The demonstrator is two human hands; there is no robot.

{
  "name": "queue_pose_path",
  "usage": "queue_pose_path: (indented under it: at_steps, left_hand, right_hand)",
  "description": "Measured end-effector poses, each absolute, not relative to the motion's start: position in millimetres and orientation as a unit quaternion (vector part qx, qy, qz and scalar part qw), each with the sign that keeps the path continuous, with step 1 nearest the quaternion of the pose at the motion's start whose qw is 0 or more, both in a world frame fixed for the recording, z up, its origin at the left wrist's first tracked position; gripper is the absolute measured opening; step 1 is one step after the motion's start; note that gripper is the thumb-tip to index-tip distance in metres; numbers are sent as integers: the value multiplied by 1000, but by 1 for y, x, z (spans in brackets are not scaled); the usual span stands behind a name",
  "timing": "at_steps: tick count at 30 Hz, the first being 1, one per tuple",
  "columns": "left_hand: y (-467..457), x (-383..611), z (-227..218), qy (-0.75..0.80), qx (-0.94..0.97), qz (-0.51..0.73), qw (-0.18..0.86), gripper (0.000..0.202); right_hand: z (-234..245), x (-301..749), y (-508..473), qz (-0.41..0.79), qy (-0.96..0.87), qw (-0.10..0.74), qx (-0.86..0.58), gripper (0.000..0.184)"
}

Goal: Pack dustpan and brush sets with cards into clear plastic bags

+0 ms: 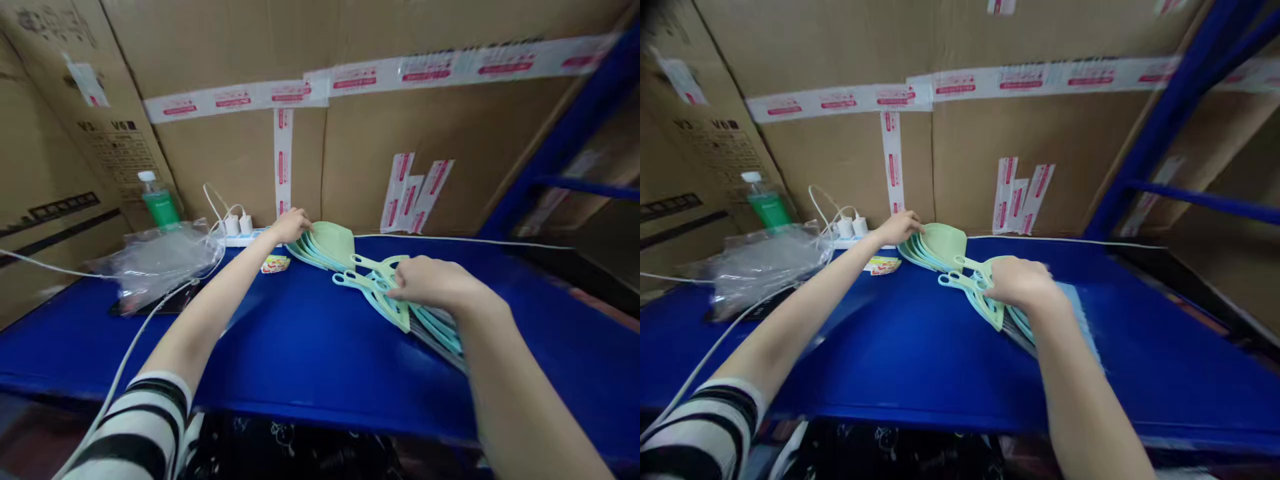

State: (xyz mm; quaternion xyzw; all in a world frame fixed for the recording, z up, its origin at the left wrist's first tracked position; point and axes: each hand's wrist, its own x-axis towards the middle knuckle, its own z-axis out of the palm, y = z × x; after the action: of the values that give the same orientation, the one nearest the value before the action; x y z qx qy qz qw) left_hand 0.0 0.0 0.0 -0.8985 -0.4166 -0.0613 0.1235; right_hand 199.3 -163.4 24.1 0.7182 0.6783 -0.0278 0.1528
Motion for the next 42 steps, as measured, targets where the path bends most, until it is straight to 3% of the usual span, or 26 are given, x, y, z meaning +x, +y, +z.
queue_pose_path:
  at_steps: [8, 23, 27, 34, 42]
  left_hand:
    - [-9, -3, -5, -418, -891, -90, 153, 46]
    - [-70, 44, -10, -273, -928, -171, 190, 29]
    - [-94, 71, -26, -97, -974, -122, 162, 26]
    - [-86, 96, -43, -131, -986, -106, 16, 22]
    - [-78, 102, -44, -123, -983, -128, -37, 12]
  right_hand:
    - [26, 205, -161, -24, 674, 148, 724, 10]
    - [27, 218, -160, -22, 641, 134, 755, 9]
    - [27, 225, -158, -6, 612, 123, 781, 9]
    - [28, 222, -161, -4, 599, 124, 791, 7]
    - [30, 215, -162, 1, 602, 120, 790, 9]
